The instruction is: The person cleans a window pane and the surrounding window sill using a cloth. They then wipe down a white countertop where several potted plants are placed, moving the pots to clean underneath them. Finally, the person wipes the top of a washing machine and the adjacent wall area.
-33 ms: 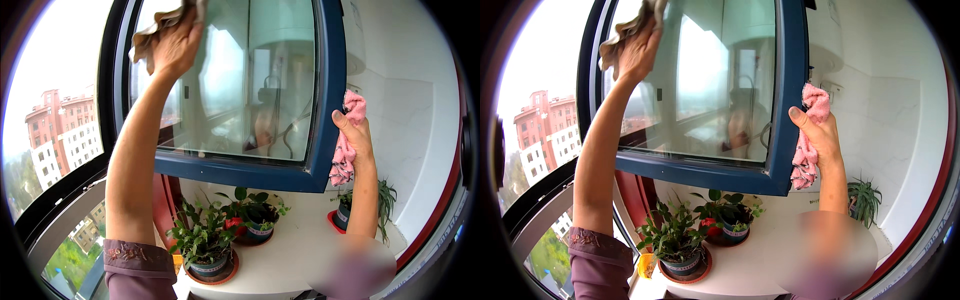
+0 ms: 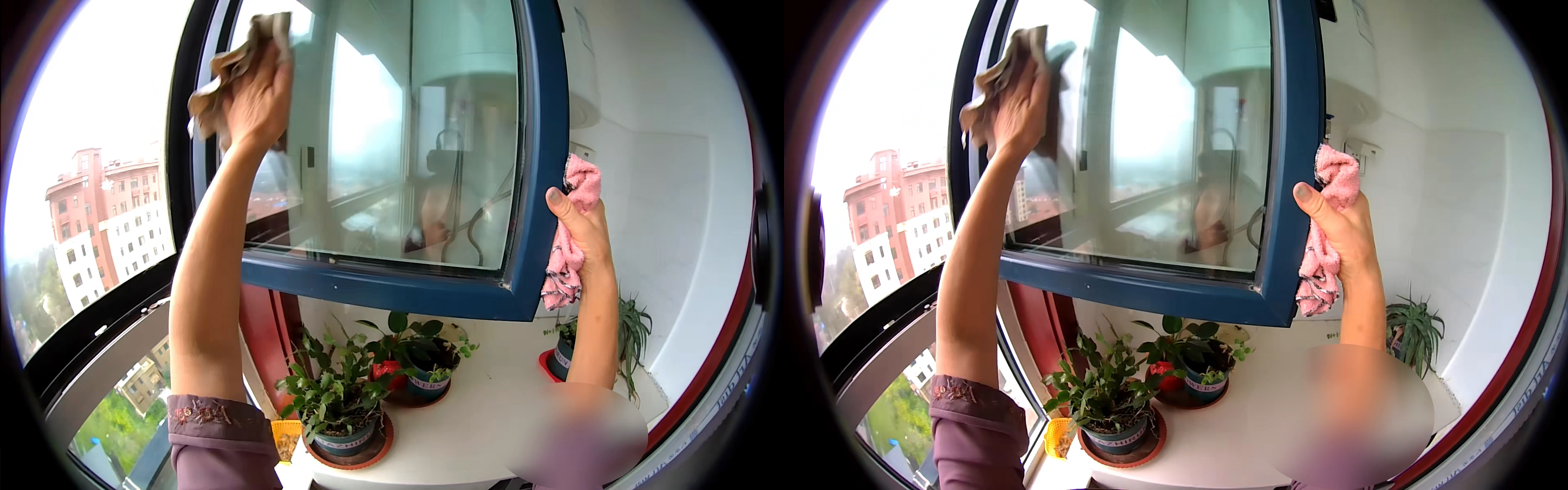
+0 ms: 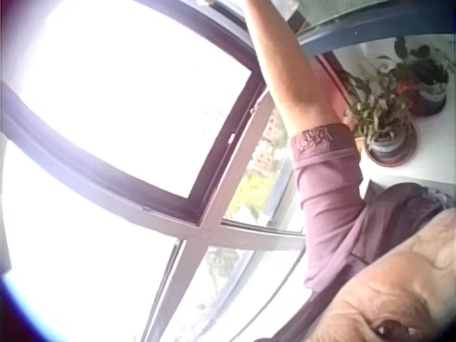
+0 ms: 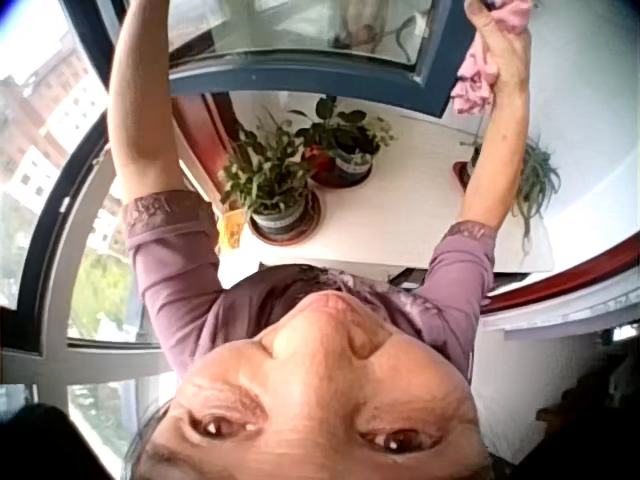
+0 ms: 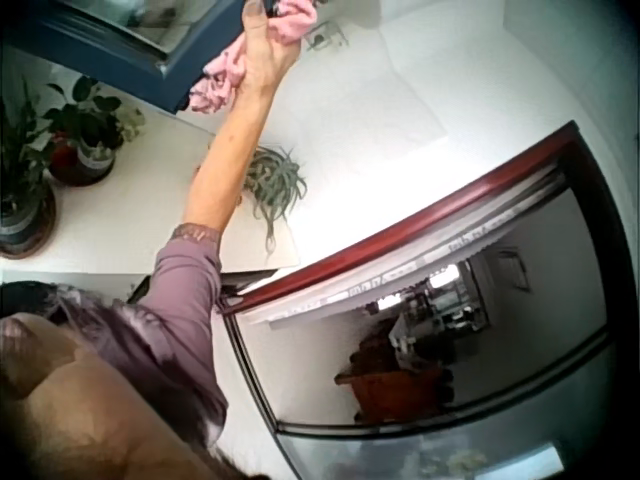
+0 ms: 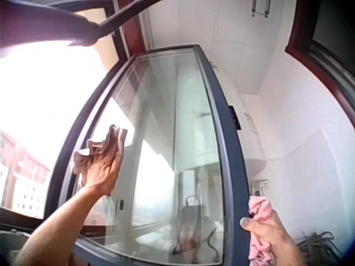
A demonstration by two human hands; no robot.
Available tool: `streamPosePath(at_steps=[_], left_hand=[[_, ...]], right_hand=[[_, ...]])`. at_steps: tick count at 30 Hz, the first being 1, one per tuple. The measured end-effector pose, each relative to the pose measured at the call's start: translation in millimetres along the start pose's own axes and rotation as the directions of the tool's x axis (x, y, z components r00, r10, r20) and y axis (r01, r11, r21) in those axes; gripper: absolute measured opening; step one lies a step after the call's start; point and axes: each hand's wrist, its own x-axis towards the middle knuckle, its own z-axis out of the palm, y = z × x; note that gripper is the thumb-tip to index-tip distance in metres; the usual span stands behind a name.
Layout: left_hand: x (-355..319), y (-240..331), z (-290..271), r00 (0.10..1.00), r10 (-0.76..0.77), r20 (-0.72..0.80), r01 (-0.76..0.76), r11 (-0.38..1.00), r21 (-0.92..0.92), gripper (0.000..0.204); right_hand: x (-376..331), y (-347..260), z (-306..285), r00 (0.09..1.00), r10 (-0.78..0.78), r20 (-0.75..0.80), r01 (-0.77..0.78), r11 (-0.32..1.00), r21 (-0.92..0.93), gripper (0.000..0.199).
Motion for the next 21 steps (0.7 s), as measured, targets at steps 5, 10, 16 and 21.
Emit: streamPosePath(at_steps=[5, 10, 16, 21], left_hand=[[-48.9, -21.1, -24.8, 0.973, -0.229, -0.015, 0.229, 0.971, 0.066, 0.063], [-72.8, 134.1, -26.1, 0.964, -0.119, 0.238, 0.128, 0.992, -0.022, 0.054], [-16.1, 200.1, -2.9, 0.787, 0.614, -0.061, -0.6, 0.739, -0.308, 0.038], [65.2, 163.4, -14.5, 0.847, 0.5, 0.179, -0.419, 0.837, -0.352, 0.061]], right_hand=[[-1.8, -1.9, 8.7, 1.0, -0.016, -0.021, 0.017, 0.999, 0.048, 0.065], [-1.7, 4.7, 1.0, 0.999, -0.039, -0.032, 0.039, 0.999, -0.004, 0.066], [1.6, 13.0, 1.7, 0.997, -0.076, 0.003, 0.076, 0.997, 0.025, 0.054], [3.3, 22.5, -5.6, 0.971, -0.24, -0.019, 0.239, 0.971, -0.024, 0.061]])
